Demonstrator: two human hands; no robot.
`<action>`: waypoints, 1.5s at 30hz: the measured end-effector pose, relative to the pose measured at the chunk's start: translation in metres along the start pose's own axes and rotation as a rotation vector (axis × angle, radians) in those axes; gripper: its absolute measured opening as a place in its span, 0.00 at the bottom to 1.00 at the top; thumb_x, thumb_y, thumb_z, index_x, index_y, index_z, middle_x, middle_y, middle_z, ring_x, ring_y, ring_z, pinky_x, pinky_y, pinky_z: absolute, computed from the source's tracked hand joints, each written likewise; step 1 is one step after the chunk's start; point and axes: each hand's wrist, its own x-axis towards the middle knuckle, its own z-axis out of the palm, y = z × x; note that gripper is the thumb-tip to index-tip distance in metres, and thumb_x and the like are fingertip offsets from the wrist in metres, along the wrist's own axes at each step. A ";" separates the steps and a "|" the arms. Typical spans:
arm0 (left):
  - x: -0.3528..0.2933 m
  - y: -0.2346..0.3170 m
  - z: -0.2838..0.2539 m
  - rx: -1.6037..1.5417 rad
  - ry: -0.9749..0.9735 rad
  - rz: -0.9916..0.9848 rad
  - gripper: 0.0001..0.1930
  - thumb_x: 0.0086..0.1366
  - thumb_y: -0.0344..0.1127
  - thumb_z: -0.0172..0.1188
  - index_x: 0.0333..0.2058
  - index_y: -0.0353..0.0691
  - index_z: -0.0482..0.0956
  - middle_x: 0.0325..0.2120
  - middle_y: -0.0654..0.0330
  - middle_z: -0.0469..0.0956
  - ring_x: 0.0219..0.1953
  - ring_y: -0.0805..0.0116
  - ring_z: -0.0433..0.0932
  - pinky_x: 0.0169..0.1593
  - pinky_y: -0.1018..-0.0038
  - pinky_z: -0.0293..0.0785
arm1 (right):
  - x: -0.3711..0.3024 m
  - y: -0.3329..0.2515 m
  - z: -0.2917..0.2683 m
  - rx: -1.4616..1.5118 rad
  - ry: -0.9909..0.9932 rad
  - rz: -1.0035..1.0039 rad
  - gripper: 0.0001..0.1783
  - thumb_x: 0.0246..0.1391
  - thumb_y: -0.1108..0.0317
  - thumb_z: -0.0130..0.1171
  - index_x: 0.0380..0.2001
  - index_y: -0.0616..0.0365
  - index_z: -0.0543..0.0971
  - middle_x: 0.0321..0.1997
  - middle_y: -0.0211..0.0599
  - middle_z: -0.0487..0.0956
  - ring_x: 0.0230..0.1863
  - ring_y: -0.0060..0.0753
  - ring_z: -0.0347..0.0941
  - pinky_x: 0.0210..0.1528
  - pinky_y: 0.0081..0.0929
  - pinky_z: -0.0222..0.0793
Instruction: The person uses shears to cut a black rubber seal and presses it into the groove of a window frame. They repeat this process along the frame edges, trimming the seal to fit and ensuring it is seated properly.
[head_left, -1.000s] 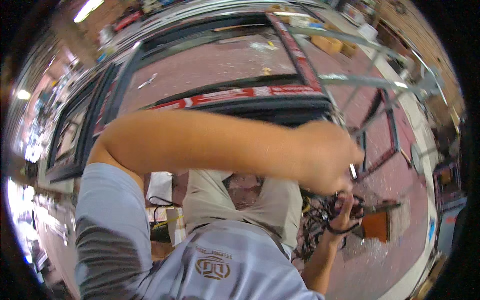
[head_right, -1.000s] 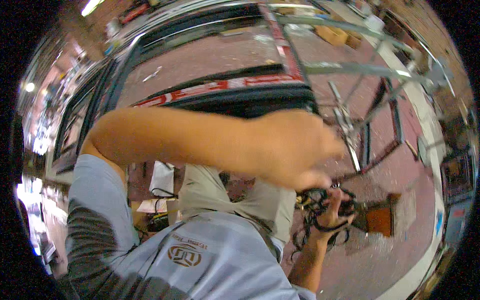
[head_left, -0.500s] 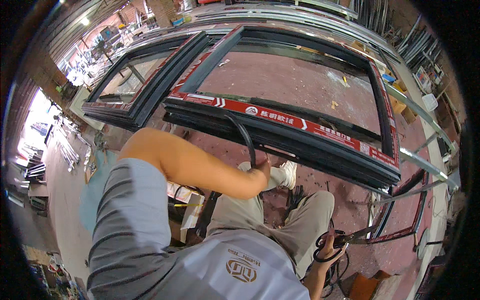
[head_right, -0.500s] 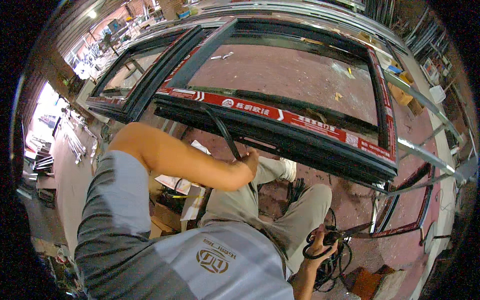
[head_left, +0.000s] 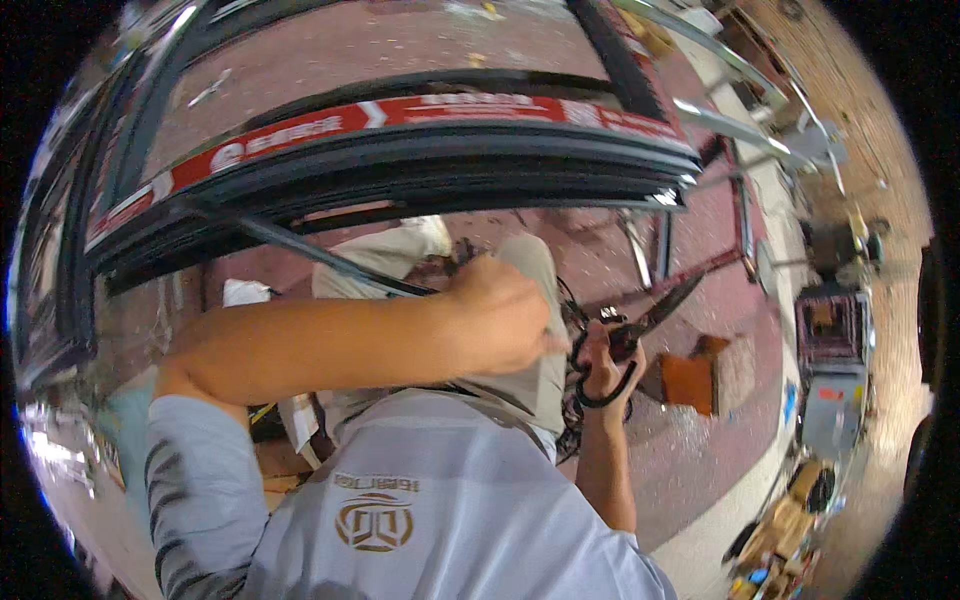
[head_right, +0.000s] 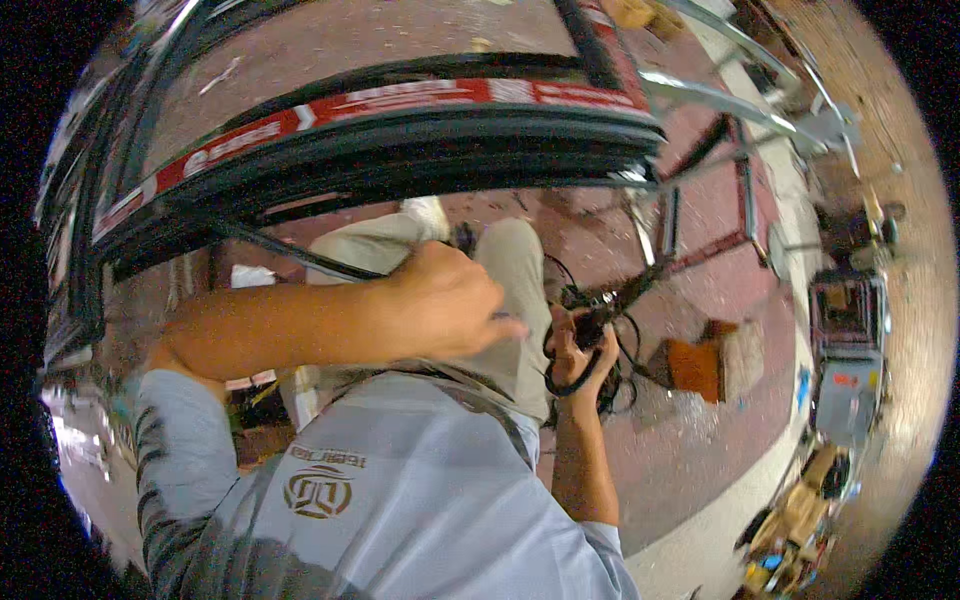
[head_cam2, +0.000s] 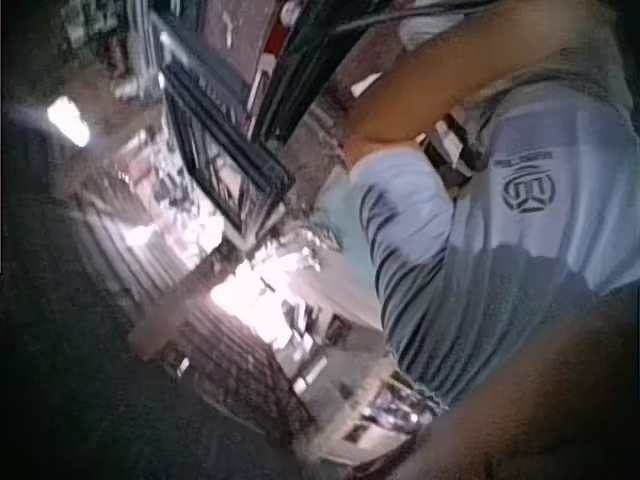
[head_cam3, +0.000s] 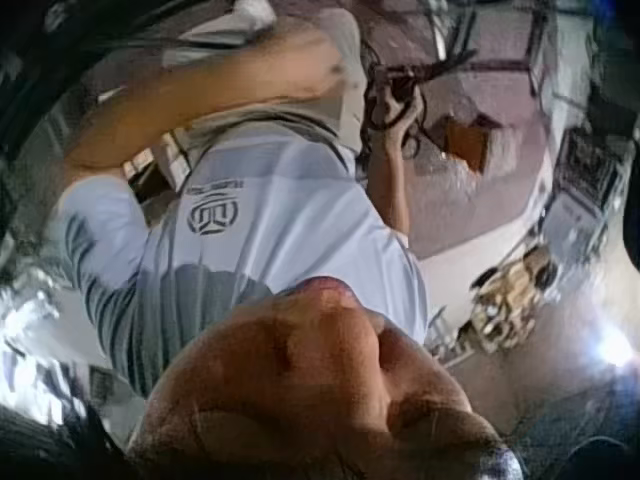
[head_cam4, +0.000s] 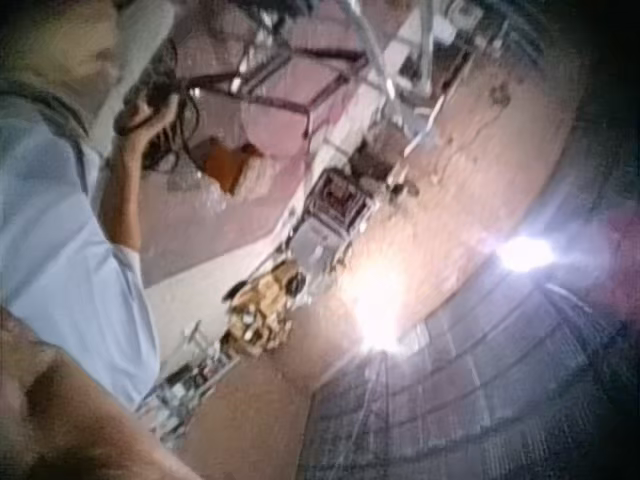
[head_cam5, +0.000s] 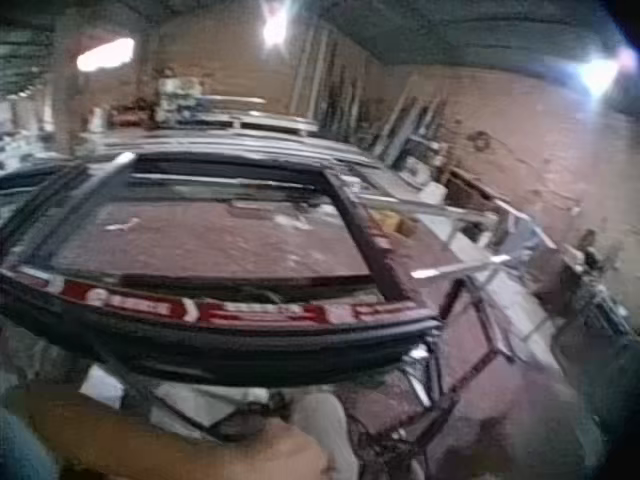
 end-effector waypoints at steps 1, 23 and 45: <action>0.001 0.000 -0.006 -0.078 0.063 0.017 0.21 0.71 0.51 0.53 0.35 0.38 0.85 0.29 0.45 0.83 0.34 0.45 0.84 0.37 0.53 0.79 | 0.000 -0.005 -0.008 0.000 0.001 0.038 0.09 0.59 0.67 0.66 0.31 0.57 0.76 0.24 0.29 0.77 0.22 0.23 0.71 0.30 0.24 0.68; -0.048 -0.019 -0.063 -1.202 0.440 0.134 0.10 0.73 0.33 0.58 0.48 0.33 0.77 0.28 0.65 0.79 0.28 0.83 0.73 0.32 0.83 0.70 | -0.021 -0.073 0.015 0.200 -0.469 0.155 0.43 0.48 0.25 0.63 0.36 0.60 0.73 0.29 0.26 0.71 0.29 0.20 0.65 0.31 0.21 0.61; -0.052 -0.016 -0.030 -1.370 0.577 0.145 0.09 0.71 0.27 0.59 0.48 0.36 0.75 0.37 0.64 0.80 0.39 0.80 0.79 0.45 0.79 0.77 | -0.032 -0.090 0.047 0.051 -0.516 0.215 0.45 0.46 0.21 0.62 0.33 0.59 0.72 0.26 0.27 0.69 0.25 0.19 0.63 0.27 0.20 0.57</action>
